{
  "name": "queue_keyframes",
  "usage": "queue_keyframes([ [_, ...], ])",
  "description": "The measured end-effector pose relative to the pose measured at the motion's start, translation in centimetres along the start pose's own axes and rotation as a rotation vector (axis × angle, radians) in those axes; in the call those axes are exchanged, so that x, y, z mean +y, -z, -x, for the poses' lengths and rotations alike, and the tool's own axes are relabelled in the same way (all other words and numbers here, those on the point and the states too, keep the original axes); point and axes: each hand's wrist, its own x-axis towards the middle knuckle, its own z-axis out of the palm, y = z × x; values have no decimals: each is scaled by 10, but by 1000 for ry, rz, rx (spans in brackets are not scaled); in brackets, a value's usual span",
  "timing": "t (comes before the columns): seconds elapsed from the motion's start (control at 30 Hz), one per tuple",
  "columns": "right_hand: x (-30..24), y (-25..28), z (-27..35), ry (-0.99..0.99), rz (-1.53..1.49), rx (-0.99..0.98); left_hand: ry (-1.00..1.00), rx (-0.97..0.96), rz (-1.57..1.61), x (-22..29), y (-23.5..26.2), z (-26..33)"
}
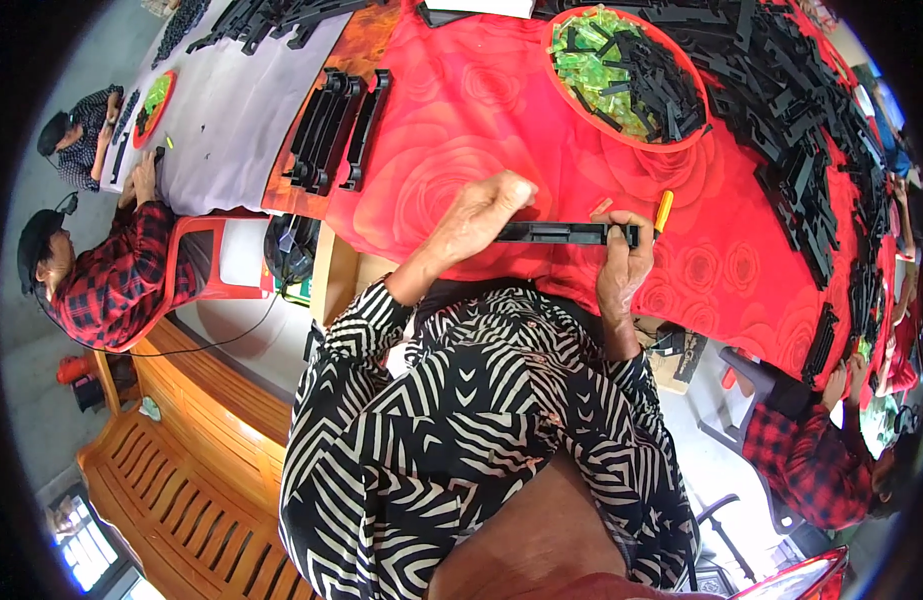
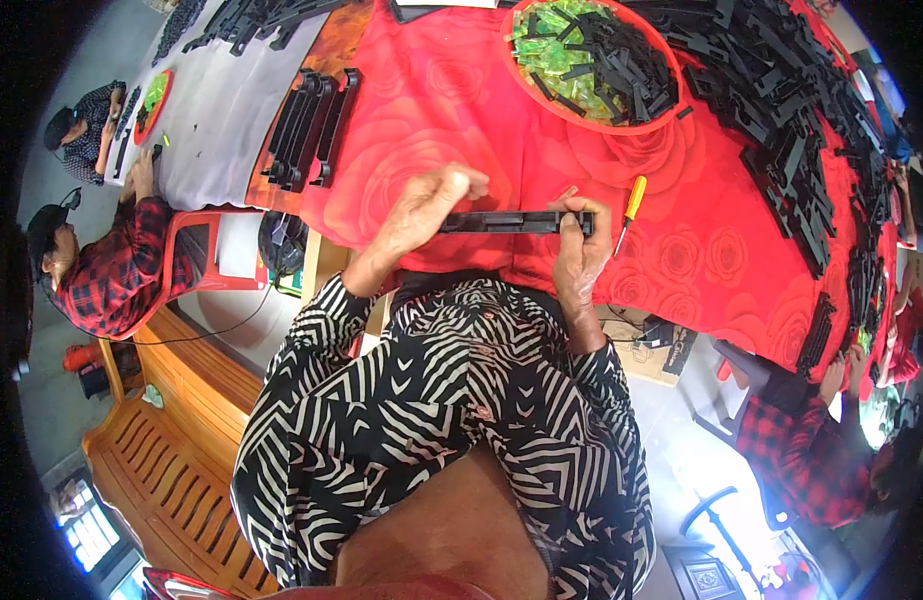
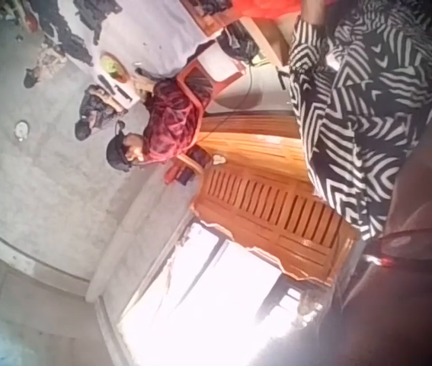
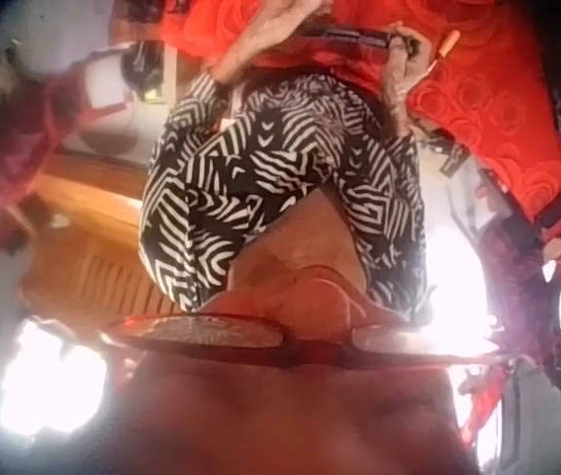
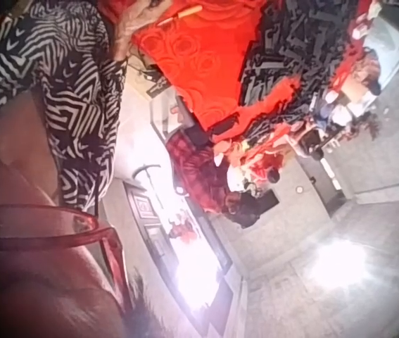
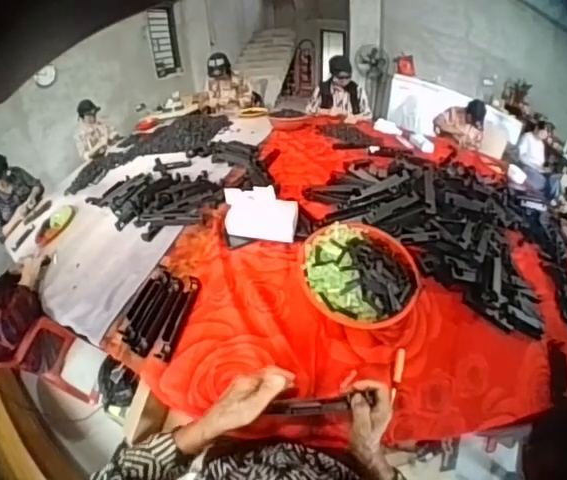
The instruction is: The person assembles plastic toy gun slides and frames from a plastic basket into toy guns at a workshop table, using a screwdriver to join the plastic parts.
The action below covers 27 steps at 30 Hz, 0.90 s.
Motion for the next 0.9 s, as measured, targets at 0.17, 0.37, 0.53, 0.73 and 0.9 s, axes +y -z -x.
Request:
queue_keyframes([
  [0.17, 10, -1, -8, -21, -126, 34, -16, 5, -60, 17, 20, 1],
  [0.37, 16, -5, -13, -82, -409, 39, 62, -8, -23, 17, 11, 9],
  [0.53, 19, 2, -11, -100, -417, 25, 79, -17, -16, 12, 8, 7],
  [0.73, 25, 1, -12, -110, -434, 19, 161, 17, 79, 12, 7, 7],
  [0.9, 29, 1, -13, -133, -508, 41, 154, 8, 67, 15, 8, 7],
])
